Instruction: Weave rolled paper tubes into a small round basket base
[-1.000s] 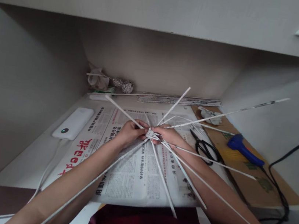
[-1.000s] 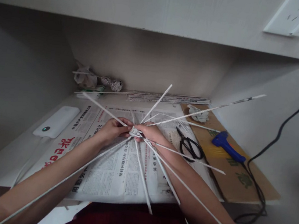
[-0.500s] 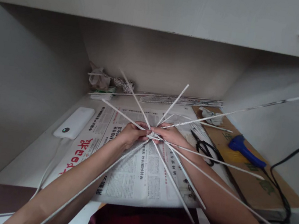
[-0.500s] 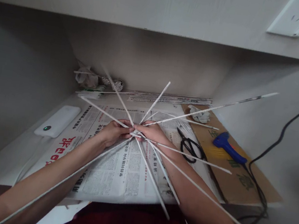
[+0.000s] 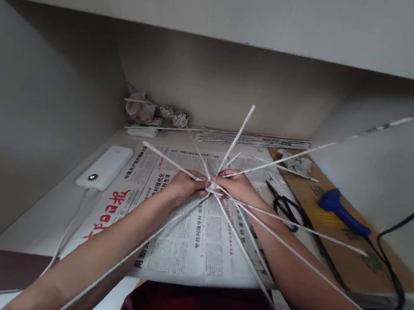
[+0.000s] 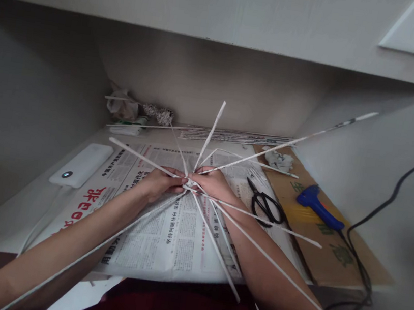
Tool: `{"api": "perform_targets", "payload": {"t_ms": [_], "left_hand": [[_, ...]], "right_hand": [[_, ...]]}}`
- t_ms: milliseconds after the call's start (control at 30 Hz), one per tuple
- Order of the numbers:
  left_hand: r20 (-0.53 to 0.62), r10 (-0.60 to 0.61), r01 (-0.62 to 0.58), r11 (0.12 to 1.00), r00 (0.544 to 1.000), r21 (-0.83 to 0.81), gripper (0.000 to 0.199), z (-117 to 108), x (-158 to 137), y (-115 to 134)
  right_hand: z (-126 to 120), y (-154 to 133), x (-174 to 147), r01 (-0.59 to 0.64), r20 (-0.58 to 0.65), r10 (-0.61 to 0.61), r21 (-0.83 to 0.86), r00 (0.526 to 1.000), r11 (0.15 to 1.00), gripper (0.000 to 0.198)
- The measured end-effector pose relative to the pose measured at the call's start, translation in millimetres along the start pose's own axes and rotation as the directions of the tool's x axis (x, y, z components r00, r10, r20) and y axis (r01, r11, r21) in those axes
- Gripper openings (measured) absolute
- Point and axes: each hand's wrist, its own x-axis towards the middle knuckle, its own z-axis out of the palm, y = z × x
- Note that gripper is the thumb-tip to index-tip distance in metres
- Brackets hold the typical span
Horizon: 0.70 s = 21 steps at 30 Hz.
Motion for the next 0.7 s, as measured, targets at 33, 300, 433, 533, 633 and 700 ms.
{"api": "perform_targets", "payload": {"t_ms": [33, 300, 433, 533, 633, 700], "left_hand": [[0.003, -0.001, 0.001, 1.0, 1.0, 0.013, 0.027, 0, 0, 0], [0.111, -0.064, 0.06, 0.997, 0.992, 0.041, 0.023, -7, 1, 4], [0.108, -0.086, 0.086, 0.996, 0.991, 0.0, 0.023, -7, 1, 5], [0.095, -0.081, 0.082, 0.997, 0.992, -0.007, 0.02, -5, 0, 5], [0.093, -0.077, 0.077, 0.997, 0.993, -0.006, 0.018, -2, -1, 5], [0.088, -0.07, 0.071, 0.997, 0.994, -0.009, 0.019, -1, -2, 5]], "right_hand": [[0, 0, 0, 0.001, 0.004, -0.001, 0.0, 1.0, 1.0, 0.025], [-3, -7, -4, 0.007, 0.06, -0.006, -0.021, 0.998, 1.0, 0.032], [-8, -2, 0, 0.044, 0.098, -0.038, -0.064, 0.994, 0.997, 0.029], [-10, 2, 2, 0.054, 0.122, -0.046, -0.063, 0.991, 0.997, 0.03], [-13, 1, 0, 0.041, 0.187, -0.033, -0.04, 0.982, 0.998, 0.033], [-17, -2, -3, 0.039, 0.243, -0.03, -0.031, 0.97, 0.999, 0.032]]}}
